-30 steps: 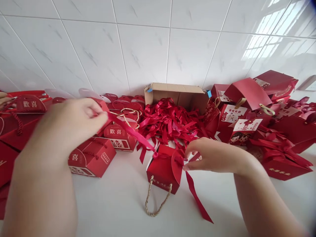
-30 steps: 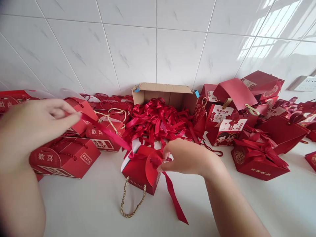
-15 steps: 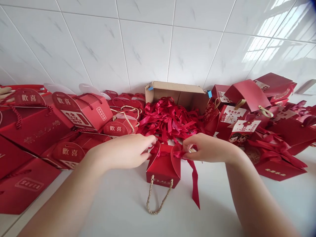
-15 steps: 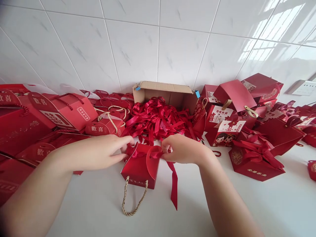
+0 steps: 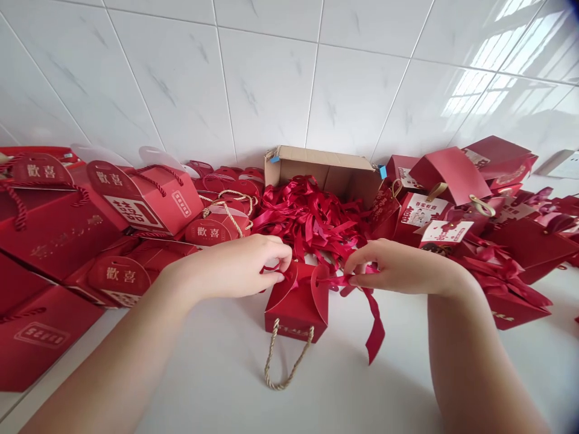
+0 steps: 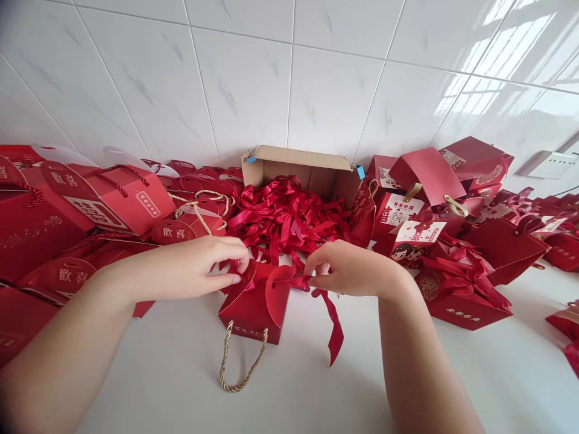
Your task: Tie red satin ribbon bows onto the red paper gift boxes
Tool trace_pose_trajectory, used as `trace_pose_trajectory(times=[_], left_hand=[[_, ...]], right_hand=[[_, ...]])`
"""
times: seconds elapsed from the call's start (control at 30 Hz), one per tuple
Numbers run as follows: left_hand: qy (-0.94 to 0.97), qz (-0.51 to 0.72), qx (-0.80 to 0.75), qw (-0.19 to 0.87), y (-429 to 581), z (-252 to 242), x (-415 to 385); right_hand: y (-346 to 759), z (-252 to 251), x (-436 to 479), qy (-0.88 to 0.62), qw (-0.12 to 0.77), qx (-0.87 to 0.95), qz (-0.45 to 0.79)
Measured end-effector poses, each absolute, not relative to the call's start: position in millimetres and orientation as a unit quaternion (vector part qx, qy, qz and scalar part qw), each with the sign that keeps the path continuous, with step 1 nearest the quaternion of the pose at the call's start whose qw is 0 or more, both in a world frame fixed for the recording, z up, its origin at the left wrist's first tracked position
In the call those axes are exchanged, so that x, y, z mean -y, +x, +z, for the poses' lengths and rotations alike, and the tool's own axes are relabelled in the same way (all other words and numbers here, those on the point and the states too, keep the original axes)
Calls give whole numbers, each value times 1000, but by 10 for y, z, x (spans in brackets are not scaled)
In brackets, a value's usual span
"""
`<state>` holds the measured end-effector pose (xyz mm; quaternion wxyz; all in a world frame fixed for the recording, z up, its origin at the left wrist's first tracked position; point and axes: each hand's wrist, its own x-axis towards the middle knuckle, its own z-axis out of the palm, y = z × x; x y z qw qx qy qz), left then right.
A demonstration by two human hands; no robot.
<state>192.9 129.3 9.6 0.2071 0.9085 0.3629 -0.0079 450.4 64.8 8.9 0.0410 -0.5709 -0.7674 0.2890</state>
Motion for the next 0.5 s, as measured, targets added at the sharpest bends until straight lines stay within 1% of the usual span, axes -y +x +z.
trace_pose_trajectory(times=[0.17,0.5], left_hand=[[902,-29,-378,206,1826,171,-1289],[874,-104,-427,207,1811,186,-1297]], right_hand=[[4558,124,-613,-585,67,763,266],[4573,76,-640,-563,9,770,300]])
